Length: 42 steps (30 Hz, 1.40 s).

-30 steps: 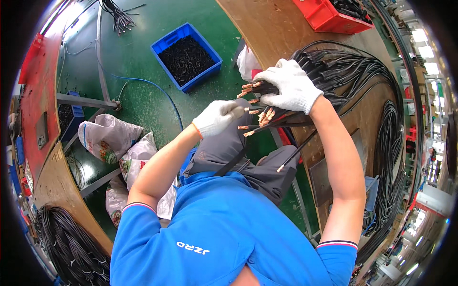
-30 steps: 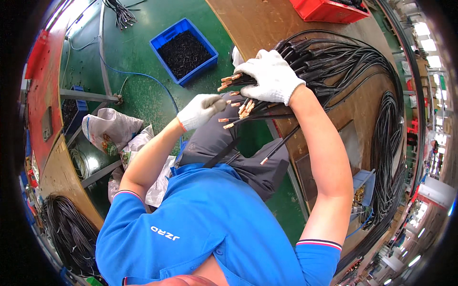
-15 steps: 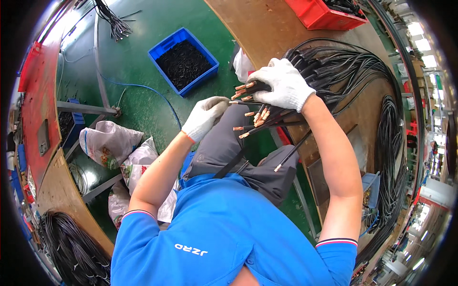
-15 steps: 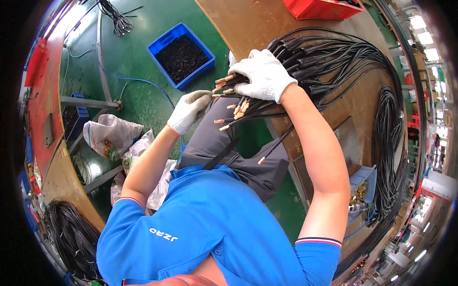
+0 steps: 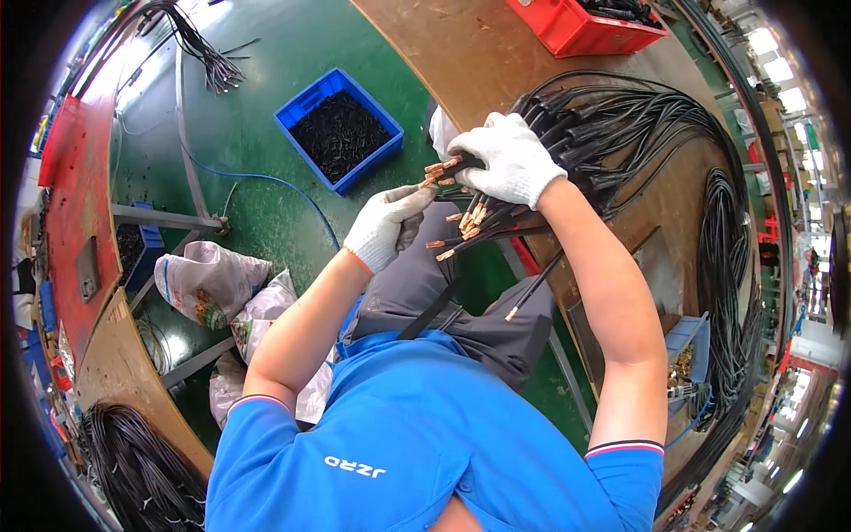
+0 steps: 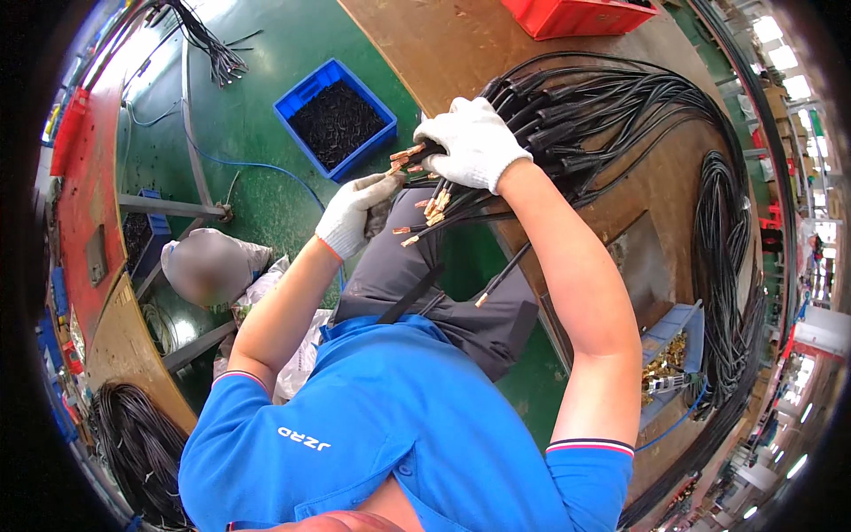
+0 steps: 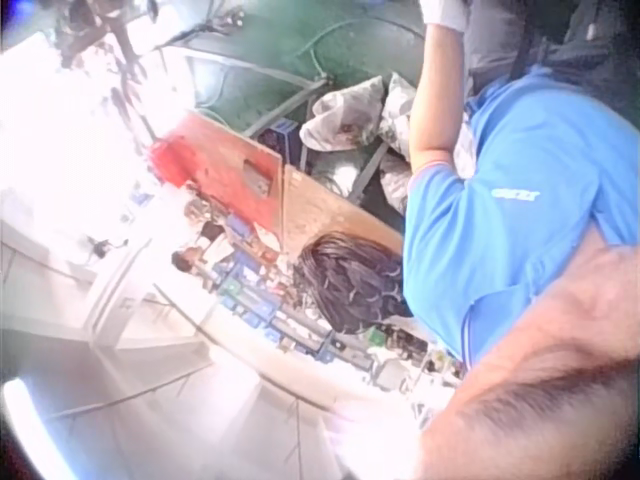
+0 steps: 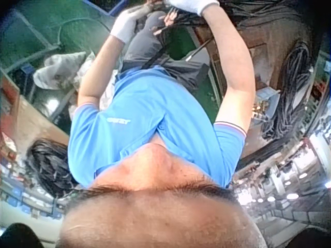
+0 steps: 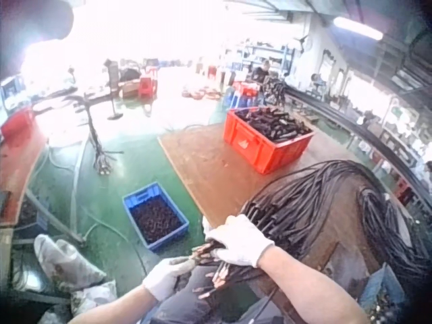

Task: The person assembles electrical cables by inserting black plastic connectors onto the stripped ends of wires. They work at a wooden table in a workshop, repeatedly picking up a connector and sliding it onto a cable end. The person handles bundles of black cables and a red bin filled with connectors.

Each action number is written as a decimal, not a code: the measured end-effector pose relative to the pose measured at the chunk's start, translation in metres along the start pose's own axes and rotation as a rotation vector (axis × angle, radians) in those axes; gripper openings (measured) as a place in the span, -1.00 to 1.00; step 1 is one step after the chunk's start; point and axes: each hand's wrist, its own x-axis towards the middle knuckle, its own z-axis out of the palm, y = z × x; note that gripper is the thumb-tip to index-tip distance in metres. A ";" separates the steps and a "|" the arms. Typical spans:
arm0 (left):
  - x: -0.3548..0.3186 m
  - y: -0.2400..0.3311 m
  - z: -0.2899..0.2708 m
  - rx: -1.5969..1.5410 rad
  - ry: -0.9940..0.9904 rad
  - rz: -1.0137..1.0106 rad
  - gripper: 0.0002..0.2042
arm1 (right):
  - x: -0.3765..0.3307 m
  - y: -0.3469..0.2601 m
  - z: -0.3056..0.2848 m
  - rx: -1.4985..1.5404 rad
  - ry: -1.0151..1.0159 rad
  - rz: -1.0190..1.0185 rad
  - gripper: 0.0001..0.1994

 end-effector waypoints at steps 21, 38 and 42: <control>-0.006 -0.041 -0.080 -0.169 0.378 -0.065 -0.80 | -0.006 0.006 0.011 0.000 0.156 -0.062 -0.74; 0.084 0.102 -0.209 0.194 0.727 0.216 -0.29 | -0.111 -0.042 -0.046 0.454 0.894 0.415 -0.84; 0.075 0.100 -0.119 0.564 0.661 0.737 -0.61 | -0.206 -0.059 0.000 0.703 1.314 0.743 -0.89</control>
